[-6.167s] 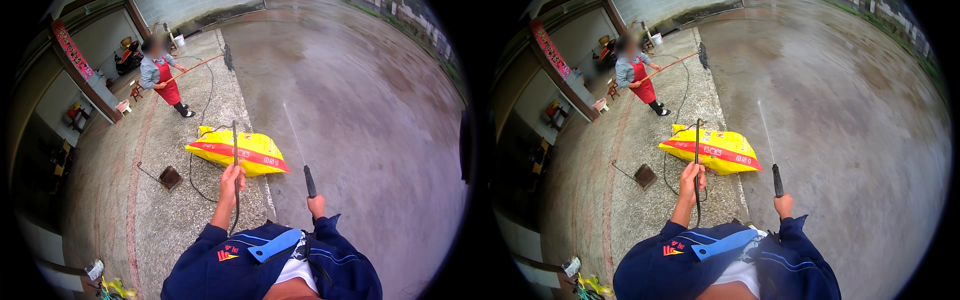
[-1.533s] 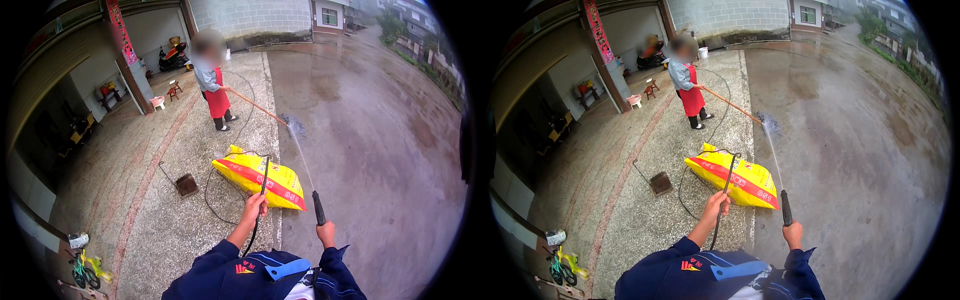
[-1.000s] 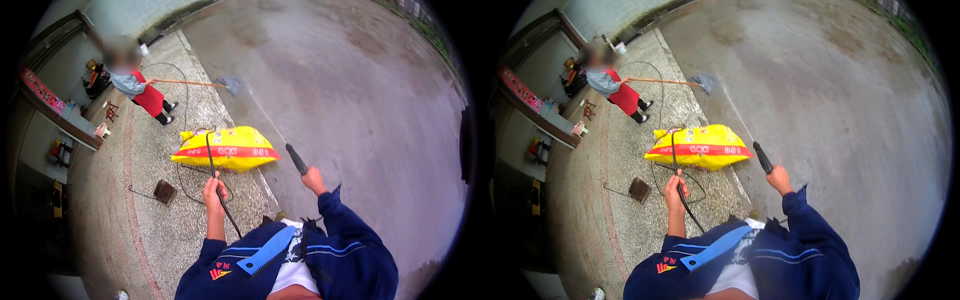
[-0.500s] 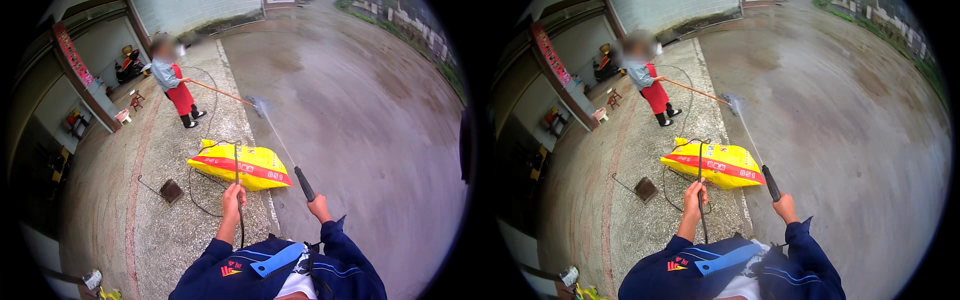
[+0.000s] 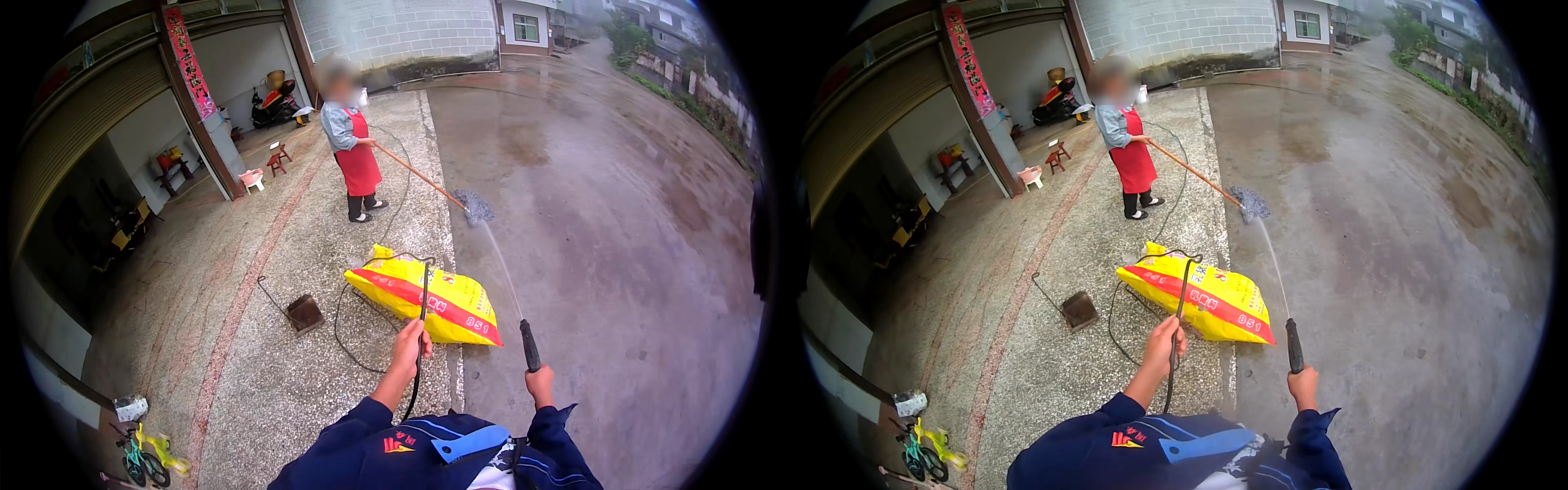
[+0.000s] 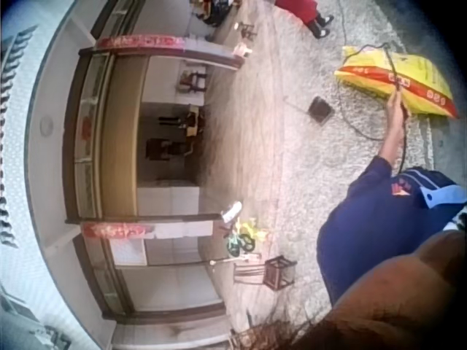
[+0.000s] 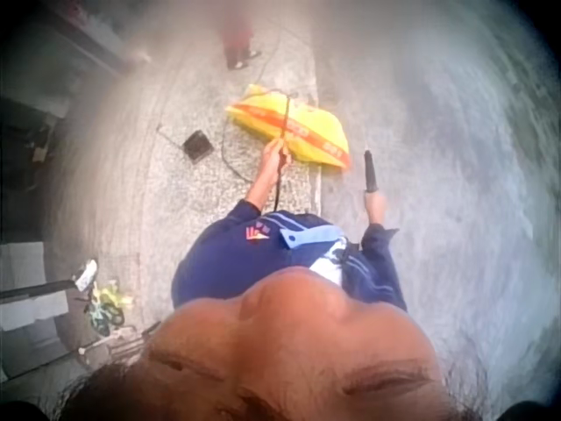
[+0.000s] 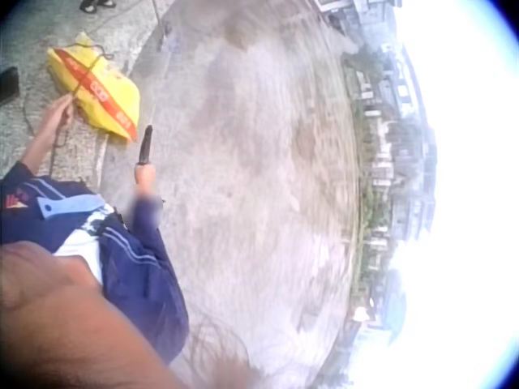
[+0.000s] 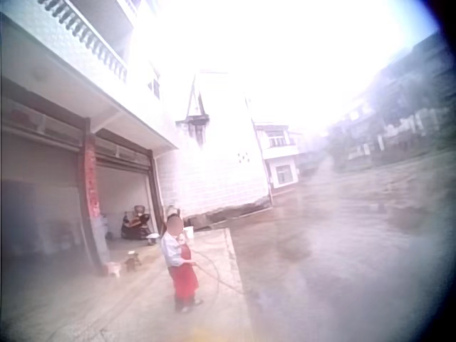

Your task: The person uses a pressure washer to clean a concrete courtyard. They move a large yellow sack and a small brick to clear the area, then spray the floor. Another person mops the wet surface in the background.

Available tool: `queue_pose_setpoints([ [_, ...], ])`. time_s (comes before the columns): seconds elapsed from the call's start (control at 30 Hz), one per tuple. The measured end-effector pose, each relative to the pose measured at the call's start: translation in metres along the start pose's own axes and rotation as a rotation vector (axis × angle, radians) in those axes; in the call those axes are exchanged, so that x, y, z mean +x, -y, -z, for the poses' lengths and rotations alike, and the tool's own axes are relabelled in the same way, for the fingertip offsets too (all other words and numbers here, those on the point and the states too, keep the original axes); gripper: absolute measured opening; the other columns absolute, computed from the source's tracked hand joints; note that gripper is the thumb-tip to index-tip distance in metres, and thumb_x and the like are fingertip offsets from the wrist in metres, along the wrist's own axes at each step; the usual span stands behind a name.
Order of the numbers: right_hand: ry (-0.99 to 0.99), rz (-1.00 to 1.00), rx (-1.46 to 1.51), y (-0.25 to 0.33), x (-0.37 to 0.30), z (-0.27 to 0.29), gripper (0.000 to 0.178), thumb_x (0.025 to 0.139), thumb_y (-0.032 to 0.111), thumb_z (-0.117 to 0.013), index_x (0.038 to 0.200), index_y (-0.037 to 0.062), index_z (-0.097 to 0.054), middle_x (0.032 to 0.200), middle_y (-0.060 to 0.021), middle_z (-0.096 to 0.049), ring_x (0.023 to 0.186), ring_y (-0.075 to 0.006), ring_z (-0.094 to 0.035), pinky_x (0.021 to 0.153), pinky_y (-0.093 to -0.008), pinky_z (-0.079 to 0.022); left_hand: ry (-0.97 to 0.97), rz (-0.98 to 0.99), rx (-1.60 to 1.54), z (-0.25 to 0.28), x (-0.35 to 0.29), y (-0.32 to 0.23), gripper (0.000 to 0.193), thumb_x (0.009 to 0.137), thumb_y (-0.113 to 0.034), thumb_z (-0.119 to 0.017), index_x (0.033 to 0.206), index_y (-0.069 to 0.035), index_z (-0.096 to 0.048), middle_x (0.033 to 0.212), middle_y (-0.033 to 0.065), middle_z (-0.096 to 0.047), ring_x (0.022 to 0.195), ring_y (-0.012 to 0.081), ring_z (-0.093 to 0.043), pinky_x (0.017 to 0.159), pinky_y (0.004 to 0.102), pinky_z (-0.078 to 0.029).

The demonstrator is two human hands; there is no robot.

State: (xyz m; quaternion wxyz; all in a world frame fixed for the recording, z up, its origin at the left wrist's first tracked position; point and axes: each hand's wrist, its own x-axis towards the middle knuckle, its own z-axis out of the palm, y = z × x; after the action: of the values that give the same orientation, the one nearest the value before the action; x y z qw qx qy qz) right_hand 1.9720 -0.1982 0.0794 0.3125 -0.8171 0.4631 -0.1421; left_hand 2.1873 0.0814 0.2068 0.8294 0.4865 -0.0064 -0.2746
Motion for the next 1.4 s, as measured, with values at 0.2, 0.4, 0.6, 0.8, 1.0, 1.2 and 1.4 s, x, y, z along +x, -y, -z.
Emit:
queue_pose_setpoints([
  [0.2, 0.092, 0.006, -0.151, 0.015, -0.014, 0.014, 0.026, 0.077, 0.021, -0.07, 0.093, 0.0004, -0.071, 0.084, -0.0293, -0.067, 0.087, -0.0467, -0.065, 0.076, -0.0516, -0.053, 0.003, 0.011, -0.007, 0.0, 0.006, 0.007, 0.032, 0.105, -0.024, -0.046, 0.13, -0.007, -0.056, 0.067, -0.0009, -0.046, 0.05, 0.0124, -0.051, 0.043, 0.027, -0.04],
  [0.4, 0.045, 0.003, 0.001, -0.011, -0.001, 0.008, 0.032, 0.079, 0.026, -0.072, 0.094, -0.0022, -0.071, 0.084, -0.0295, -0.067, 0.088, -0.0471, -0.065, 0.076, -0.0526, -0.052, 0.016, 0.026, -0.071, -0.007, 0.011, 0.01, 0.031, 0.105, -0.025, -0.046, 0.13, -0.008, -0.056, 0.066, -0.0008, -0.045, 0.049, 0.0122, -0.049, 0.043, 0.0275, -0.04],
  [0.6, 0.063, 0.071, -0.046, 0.014, -0.001, 0.004, 0.028, 0.08, 0.026, -0.07, 0.09, -0.0003, -0.069, 0.083, -0.0302, -0.065, 0.086, -0.0489, -0.063, 0.075, -0.0535, -0.051, -0.02, 0.02, -0.083, 0.002, 0.006, 0.007, 0.029, 0.104, -0.025, -0.047, 0.128, -0.01, -0.055, 0.065, -0.0027, -0.044, 0.048, 0.0108, -0.048, 0.042, 0.0269, -0.04],
  [0.8, 0.036, 0.109, -0.085, 0.008, -0.004, 0.007, 0.025, 0.08, 0.025, -0.069, 0.09, 0.0014, -0.07, 0.082, -0.0285, -0.065, 0.084, -0.048, -0.063, 0.073, -0.0537, -0.052, -0.037, 0.028, -0.078, 0.001, 0.003, 0.006, 0.034, 0.105, -0.024, -0.047, 0.132, -0.005, -0.052, 0.065, -0.0028, -0.042, 0.049, 0.0102, -0.046, 0.044, 0.0267, -0.037],
  [1.0, -0.05, 0.107, 0.023, 0.008, 0.005, 0.003, 0.022, 0.08, 0.023, -0.068, 0.087, 0.0024, -0.069, 0.081, -0.0272, -0.066, 0.082, -0.0474, -0.064, 0.071, -0.0542, -0.051, -0.004, 0.049, -0.023, 0.003, 0.005, 0.005, 0.039, 0.106, -0.027, -0.046, 0.135, -0.001, -0.05, 0.065, -0.0031, -0.042, 0.052, 0.0108, -0.047, 0.045, 0.0284, -0.038],
  [1.2, 0.021, 0.116, -0.054, 0.024, 0.002, 0.01, 0.021, 0.08, 0.022, -0.068, 0.087, 0.0025, -0.069, 0.081, -0.0278, -0.065, 0.082, -0.0477, -0.063, 0.071, -0.0549, -0.051, -0.036, 0.04, -0.039, 0.0, 0.004, 0.006, 0.033, 0.106, -0.025, -0.046, 0.131, -0.005, -0.053, 0.066, -0.0033, -0.041, 0.049, 0.0098, -0.045, 0.043, 0.027, -0.038],
  [1.4, 0.033, 0.187, -0.085, 0.028, 0.002, 0.012, 0.022, 0.08, 0.023, -0.068, 0.089, 0.0021, -0.069, 0.082, -0.0275, -0.066, 0.083, -0.0474, -0.064, 0.072, -0.0548, -0.051, -0.053, 0.054, -0.035, -0.005, 0.005, 0.003, 0.033, 0.106, -0.025, -0.046, 0.131, -0.005, -0.053, 0.065, -0.0033, -0.042, 0.048, 0.0096, -0.044, 0.043, 0.027, -0.038],
])
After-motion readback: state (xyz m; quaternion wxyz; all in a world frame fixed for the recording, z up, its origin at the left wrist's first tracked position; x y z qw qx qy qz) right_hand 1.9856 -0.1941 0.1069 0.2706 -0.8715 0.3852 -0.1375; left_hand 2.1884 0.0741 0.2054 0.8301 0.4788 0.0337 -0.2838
